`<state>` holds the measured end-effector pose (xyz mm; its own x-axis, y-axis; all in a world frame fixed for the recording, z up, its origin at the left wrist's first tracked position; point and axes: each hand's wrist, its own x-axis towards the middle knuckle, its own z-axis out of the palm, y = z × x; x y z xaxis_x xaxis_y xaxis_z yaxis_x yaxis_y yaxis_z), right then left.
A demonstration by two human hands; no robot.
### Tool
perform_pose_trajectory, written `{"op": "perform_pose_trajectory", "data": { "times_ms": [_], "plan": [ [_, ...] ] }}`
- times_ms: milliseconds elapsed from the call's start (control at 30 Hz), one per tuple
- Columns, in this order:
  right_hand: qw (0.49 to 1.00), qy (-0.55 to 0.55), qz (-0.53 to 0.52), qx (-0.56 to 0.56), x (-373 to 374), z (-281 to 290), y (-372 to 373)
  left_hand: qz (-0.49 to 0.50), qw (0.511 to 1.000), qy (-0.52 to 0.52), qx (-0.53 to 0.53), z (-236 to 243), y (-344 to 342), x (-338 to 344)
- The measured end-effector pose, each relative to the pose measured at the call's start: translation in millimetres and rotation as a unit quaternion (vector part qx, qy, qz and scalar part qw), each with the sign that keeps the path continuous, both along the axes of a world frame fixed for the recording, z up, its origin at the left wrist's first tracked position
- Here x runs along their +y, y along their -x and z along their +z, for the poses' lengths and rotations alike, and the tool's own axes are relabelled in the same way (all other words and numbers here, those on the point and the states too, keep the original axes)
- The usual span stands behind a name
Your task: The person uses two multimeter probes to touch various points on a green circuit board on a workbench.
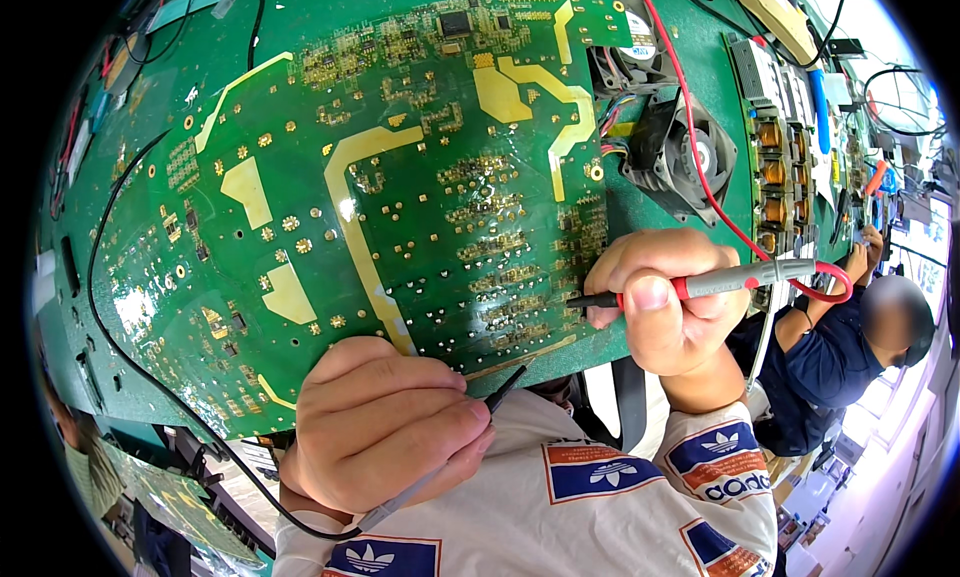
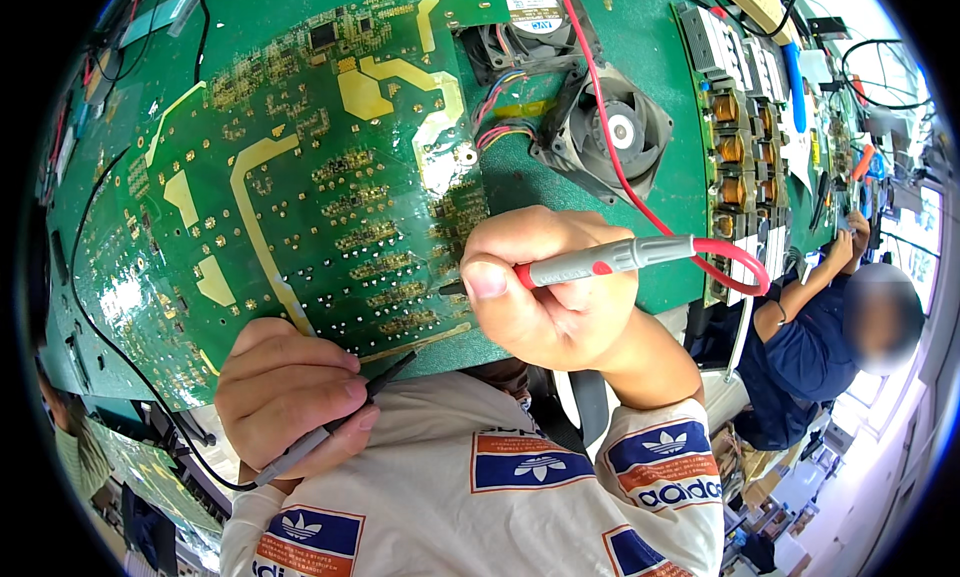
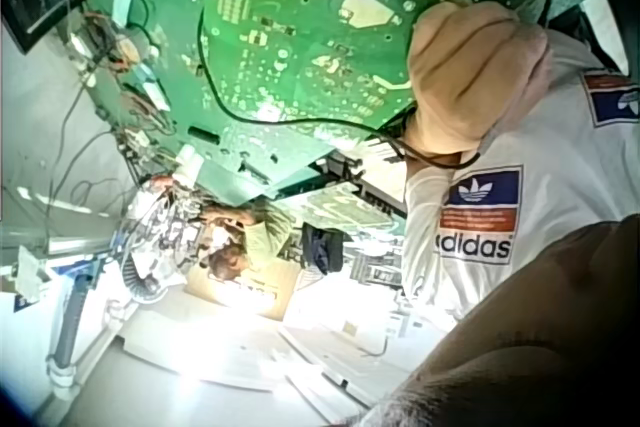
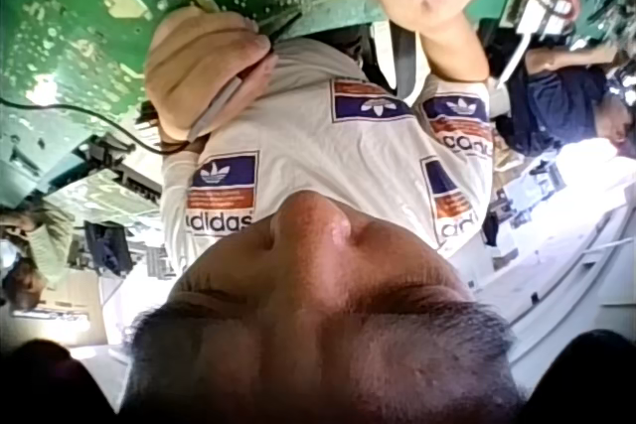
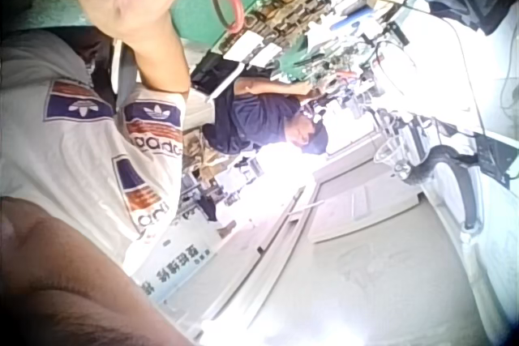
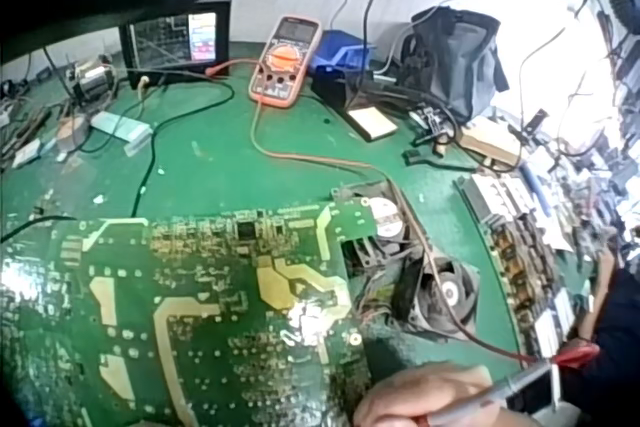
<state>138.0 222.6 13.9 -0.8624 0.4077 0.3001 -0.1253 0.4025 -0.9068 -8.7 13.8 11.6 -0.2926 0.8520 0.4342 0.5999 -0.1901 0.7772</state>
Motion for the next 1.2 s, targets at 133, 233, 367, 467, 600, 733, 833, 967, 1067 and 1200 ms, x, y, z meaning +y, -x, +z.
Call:
{"op": "perform_pose_trajectory", "data": {
  "times_ms": [133, 233, 367, 467, 600, 733, 833, 967, 1067, 1200],
  "plan": [
    [1.0, 0.0, -0.001, -0.004, -1, 0, 1, 0.001, 1.0, 0.002, -0.005, 0, -1, -1],
    [1.0, 0.015, 0.007, -0.001, 0, -4, -1, -0.001, 1.0, 0.008, -0.003, 0, 0, -1],
    [0.992, 0.119, -0.01, 0.048, -4, -5, 0, 0.001, 1.0, -0.002, -0.01, 2, 0, 1],
    [0.992, 0.115, 0.0, 0.054, -2, -7, 0, 0.005, 1.0, -0.006, -0.028, 3, -1, 0],
    [0.991, 0.119, -0.002, 0.055, -3, -9, -2, 0.005, 0.999, 0.002, -0.047, 7, -1, -1],
    [0.987, 0.14, 0.005, 0.082, 2, -5, -5, -0.019, 0.998, -0.005, -0.057, 10, 5, -4],
    [0.988, 0.105, 0.0, 0.112, 13, 14, -7, -0.036, 0.997, -0.02, -0.07, 12, 10, -3],
    [0.985, 0.071, -0.026, 0.156, 30, 38, 10, -0.042, 0.995, -0.031, -0.09, 14, 10, -4],
    [0.981, 0.071, -0.034, 0.179, 52, 49, 33, -0.039, 0.994, -0.03, -0.103, 14, 10, -6],
    [0.961, 0.106, -0.101, 0.237, 50, 48, 48, -0.035, 0.993, -0.032, -0.11, 10, 10, -10]
  ]
}}
